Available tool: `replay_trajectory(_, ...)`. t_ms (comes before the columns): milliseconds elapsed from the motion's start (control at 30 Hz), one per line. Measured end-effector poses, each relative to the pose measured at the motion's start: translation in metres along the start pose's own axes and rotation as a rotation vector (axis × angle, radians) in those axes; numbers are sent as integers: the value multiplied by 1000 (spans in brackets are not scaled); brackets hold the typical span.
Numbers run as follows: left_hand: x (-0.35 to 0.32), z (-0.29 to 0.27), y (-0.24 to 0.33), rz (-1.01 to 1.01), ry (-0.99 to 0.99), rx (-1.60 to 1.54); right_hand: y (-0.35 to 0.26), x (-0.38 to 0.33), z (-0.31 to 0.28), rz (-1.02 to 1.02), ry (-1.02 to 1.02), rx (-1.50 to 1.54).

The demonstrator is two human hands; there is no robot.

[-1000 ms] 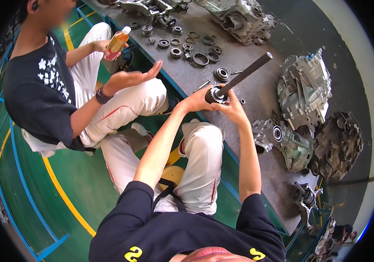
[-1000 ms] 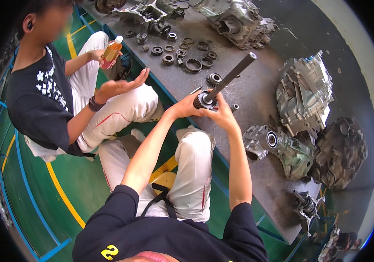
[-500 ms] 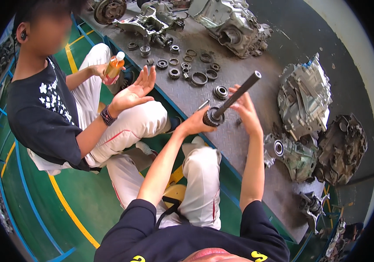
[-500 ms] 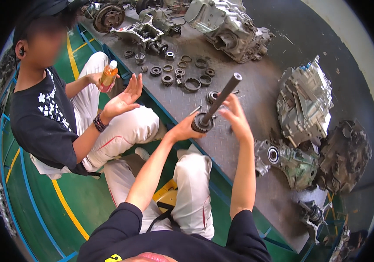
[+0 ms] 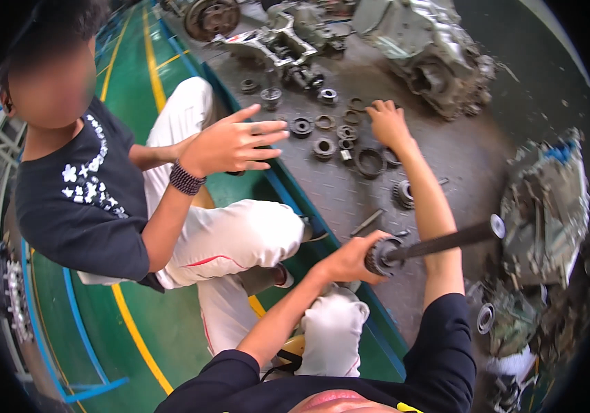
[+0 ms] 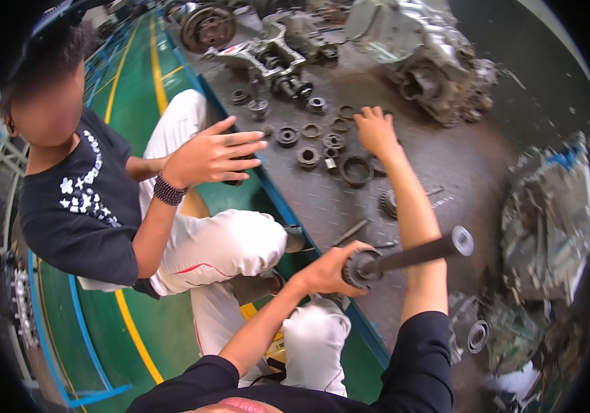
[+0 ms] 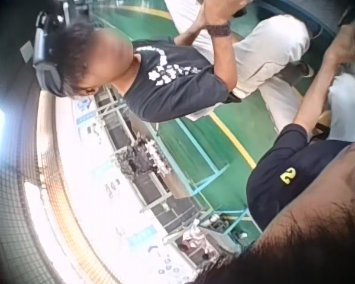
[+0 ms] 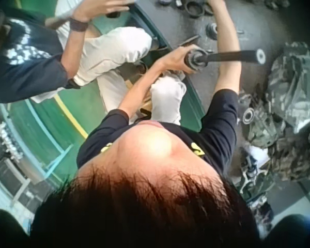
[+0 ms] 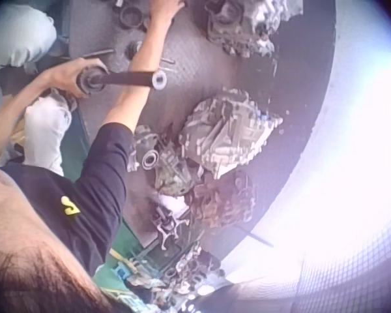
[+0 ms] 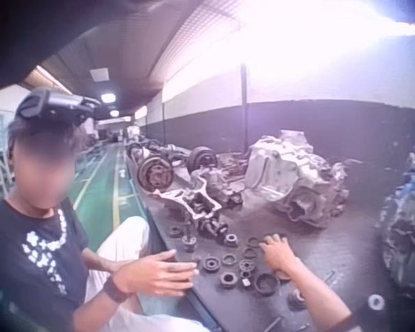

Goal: The person assembles a transmission shaft assembly by selecting gears and components from a workbench and sliding them onto the shaft by hand.

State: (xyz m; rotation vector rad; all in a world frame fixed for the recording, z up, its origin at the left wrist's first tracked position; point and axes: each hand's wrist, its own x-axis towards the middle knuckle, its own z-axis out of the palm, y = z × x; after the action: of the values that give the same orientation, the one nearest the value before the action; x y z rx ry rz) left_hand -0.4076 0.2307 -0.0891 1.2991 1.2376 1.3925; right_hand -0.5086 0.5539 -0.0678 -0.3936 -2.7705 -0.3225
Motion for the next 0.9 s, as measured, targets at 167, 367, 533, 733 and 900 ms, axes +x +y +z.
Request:
replay_trajectory(167, -4, -5, 2, 26, 17, -24, -3, 36, 25, 24, -196, 41)
replay_trajectory(367, -2, -7, 0, 65, 24, -53, 9, 25, 22, 1, -72, 105)
replay_trajectory(533, -8, -2, 6, 47, 58, -33, -4, 0, -10, -35, -163, 157)
replay_trajectory(733, -10, 4, 5, 52, 62, -11, 0, -24, -33, -8, -24, 283)
replay_trajectory(900, -2, 7, -7, 82, 42, 0, 24, -44, -108, 75, 158, 395)
